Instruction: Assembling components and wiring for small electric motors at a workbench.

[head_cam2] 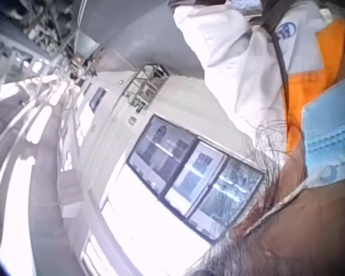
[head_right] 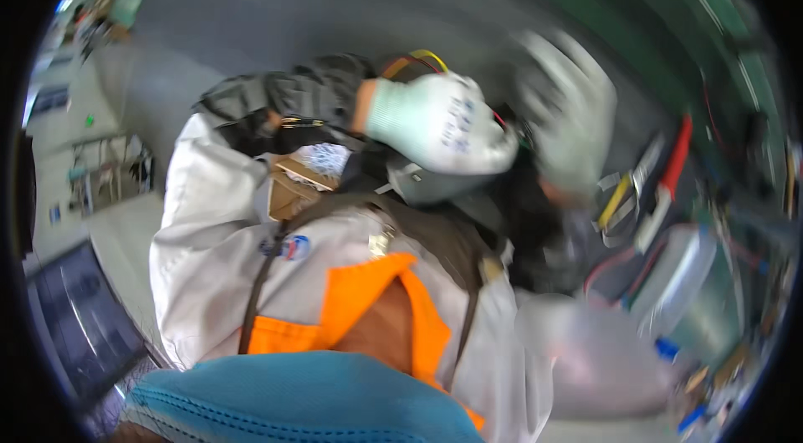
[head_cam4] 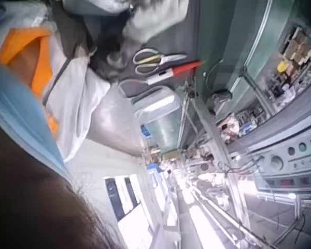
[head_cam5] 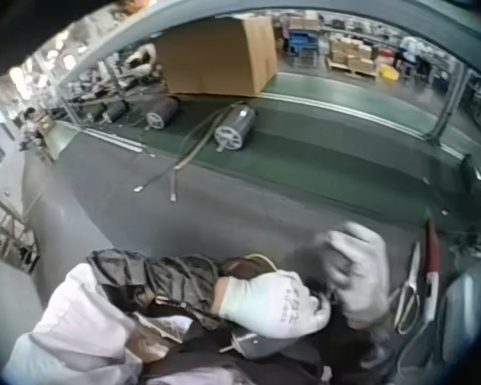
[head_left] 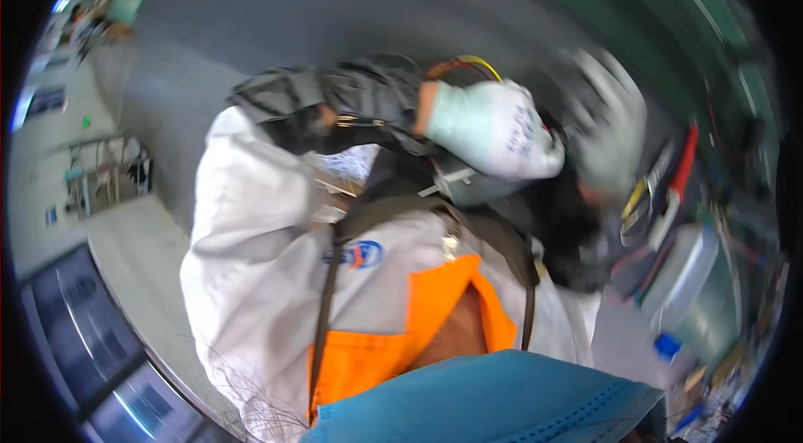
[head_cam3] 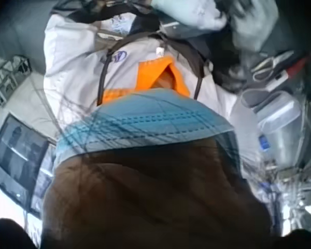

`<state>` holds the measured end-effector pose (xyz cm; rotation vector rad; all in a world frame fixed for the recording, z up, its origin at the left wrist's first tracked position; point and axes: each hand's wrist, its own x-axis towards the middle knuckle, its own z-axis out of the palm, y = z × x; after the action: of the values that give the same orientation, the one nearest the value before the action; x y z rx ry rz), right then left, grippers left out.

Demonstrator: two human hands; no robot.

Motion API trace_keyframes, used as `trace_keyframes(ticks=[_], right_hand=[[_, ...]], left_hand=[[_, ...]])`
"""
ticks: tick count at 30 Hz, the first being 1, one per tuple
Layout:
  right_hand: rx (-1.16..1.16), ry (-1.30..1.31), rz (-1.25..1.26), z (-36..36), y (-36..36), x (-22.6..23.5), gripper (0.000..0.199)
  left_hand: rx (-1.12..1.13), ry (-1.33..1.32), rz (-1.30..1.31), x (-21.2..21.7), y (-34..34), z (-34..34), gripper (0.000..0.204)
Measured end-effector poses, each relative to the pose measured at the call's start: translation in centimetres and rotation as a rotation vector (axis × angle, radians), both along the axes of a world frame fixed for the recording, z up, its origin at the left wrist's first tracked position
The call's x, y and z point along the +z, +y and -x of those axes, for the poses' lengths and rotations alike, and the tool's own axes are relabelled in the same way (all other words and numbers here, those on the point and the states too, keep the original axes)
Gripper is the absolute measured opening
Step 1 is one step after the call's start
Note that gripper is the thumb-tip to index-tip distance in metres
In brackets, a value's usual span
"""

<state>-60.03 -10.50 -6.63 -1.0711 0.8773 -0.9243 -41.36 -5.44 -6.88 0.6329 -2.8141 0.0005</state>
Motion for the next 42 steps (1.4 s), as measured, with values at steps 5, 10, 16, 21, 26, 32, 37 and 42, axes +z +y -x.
trace_keyframes(ticks=[5,10,16,21,26,32,37,42], right_hand=[[-0.108,0.082,-0.056,-1.6,-2.3,-1.1,0.023],[-0.505,1.277,0.896,9.2,0.9,-4.8,0.031],[-0.337,1.564,0.65,13.0,11.0,-7.5,0.062],[-0.176,1.33,0.483,12.2,17.3,-3.7,0.078],[-0.068,1.262,0.234,14.8,16.5,-3.3,0.074],[0.168,0.622,0.05,13.0,8.6,0.6,0.072],[0.553,0.998,0.322,8.0,3.2,2.4,0.086],[0.62,1.248,0.52,4.7,3.0,5.5,0.066]], left_hand=[[0.263,-0.052,0.046,0.2,0.9,-2.0,0.031],[0.499,0.025,-0.214,1.6,0.0,-3.8,0.038],[0.067,0.448,-0.575,-0.3,-6.3,-2.4,0.036],[0.285,0.815,-1.489,0.4,-5.5,-2.9,0.042],[0.242,1.171,-1.724,-2.0,-6.0,-3.5,0.036],[0.305,1.236,-1.807,-1.3,-5.6,-3.3,0.038],[0.221,1.185,-1.805,-2.6,-6.2,-3.8,0.039],[0.343,1.076,-1.648,-1.2,-5.0,-3.9,0.04]])
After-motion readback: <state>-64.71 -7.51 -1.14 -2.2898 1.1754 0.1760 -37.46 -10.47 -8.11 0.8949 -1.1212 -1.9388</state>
